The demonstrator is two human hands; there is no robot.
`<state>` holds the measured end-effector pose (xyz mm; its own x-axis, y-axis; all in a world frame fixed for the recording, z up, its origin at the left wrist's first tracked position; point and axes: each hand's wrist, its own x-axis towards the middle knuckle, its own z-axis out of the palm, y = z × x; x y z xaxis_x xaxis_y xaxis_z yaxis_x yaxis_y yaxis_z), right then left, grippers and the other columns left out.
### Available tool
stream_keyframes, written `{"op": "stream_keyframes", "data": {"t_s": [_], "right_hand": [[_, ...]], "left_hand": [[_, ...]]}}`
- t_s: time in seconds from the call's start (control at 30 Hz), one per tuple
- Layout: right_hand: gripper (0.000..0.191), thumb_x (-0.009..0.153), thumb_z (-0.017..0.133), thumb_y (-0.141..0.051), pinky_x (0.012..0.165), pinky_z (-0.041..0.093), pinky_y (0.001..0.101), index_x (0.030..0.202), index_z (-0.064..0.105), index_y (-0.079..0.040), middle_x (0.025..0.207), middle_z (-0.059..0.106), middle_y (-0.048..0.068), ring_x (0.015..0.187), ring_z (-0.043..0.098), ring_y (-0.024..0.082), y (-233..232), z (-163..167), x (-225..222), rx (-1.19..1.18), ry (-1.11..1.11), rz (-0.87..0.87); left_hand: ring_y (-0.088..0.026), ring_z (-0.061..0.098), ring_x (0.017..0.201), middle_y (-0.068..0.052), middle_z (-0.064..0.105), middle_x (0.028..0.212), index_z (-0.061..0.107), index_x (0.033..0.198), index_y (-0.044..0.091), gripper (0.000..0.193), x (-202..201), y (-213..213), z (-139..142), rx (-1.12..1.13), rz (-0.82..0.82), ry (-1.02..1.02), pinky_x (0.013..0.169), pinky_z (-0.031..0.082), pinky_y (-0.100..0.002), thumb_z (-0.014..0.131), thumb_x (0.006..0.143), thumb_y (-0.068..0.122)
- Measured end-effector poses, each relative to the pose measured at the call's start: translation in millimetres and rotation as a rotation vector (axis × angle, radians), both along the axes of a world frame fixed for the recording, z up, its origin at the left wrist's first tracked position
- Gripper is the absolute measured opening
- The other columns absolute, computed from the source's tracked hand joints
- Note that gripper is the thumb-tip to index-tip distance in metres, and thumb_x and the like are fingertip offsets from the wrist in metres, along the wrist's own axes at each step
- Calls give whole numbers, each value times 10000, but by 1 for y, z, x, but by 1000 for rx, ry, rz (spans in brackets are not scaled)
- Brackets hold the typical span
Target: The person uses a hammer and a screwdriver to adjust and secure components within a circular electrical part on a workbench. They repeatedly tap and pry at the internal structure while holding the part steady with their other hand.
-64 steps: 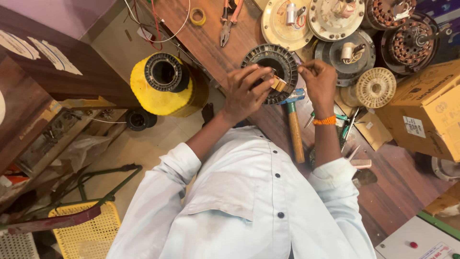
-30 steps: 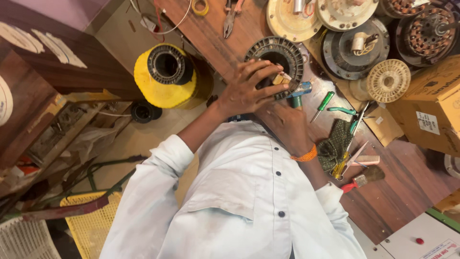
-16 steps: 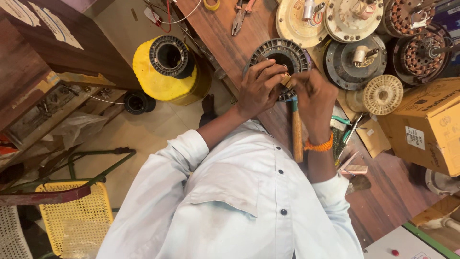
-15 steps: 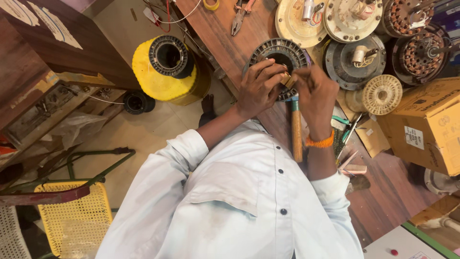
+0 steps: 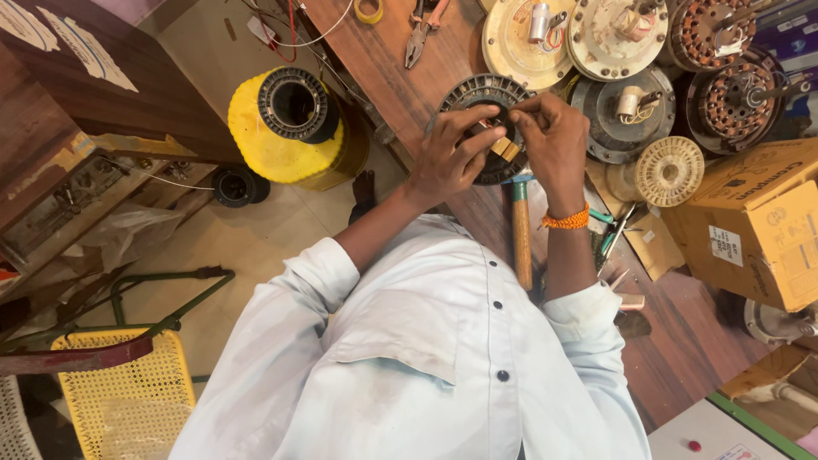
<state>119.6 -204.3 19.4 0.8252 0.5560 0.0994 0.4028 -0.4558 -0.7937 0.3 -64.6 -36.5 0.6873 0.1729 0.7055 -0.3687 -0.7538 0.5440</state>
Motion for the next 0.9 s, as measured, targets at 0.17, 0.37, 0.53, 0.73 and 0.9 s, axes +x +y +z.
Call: {"op": "stream_keyframes", "data": {"t_s": [0.17,0.37,0.53,0.73,0.9], "right_hand": [[97,932,785,-51,564,399,222,994,744,13,732,627,-38,653,498,17,-14,-10,10,17,24,-100],[72,942,796,-42,526,247,232,998,768,-6,698,556,-62,605,367,22,-63,0,-16,45,205,-144],[93,922,786,-17,527,249,226,1014,775,-21,654,521,-50,583,351,19,-68,-1,-57,119,239,-128],[127,943,717,32,640,460,246,1053,761,-13,874,723,46,730,611,86,-53,-25,-74,199,31,4],[53,901,728,28,601,539,325,919,746,-19,808,729,130,651,697,217,-42,-32,-90,-92,-199,173]], "left_hand": [[-235,522,978,105,688,1215,651,1377,211,554,5,19,28,122,-140,235,904,517,-349,771,864,41],[-225,585,1024,91,745,1078,743,1175,233,438,20,39,48,46,-345,471,781,533,-353,764,768,72],[-262,580,1018,8,710,1057,737,1169,220,459,34,48,49,35,-420,519,801,518,-392,751,732,84],[-272,569,1022,13,696,1067,730,1176,212,381,38,57,38,22,-499,553,886,499,-385,791,810,123],[-247,592,1198,41,633,1312,576,1312,271,503,39,62,19,71,-500,470,1050,485,-385,821,882,178]]}}
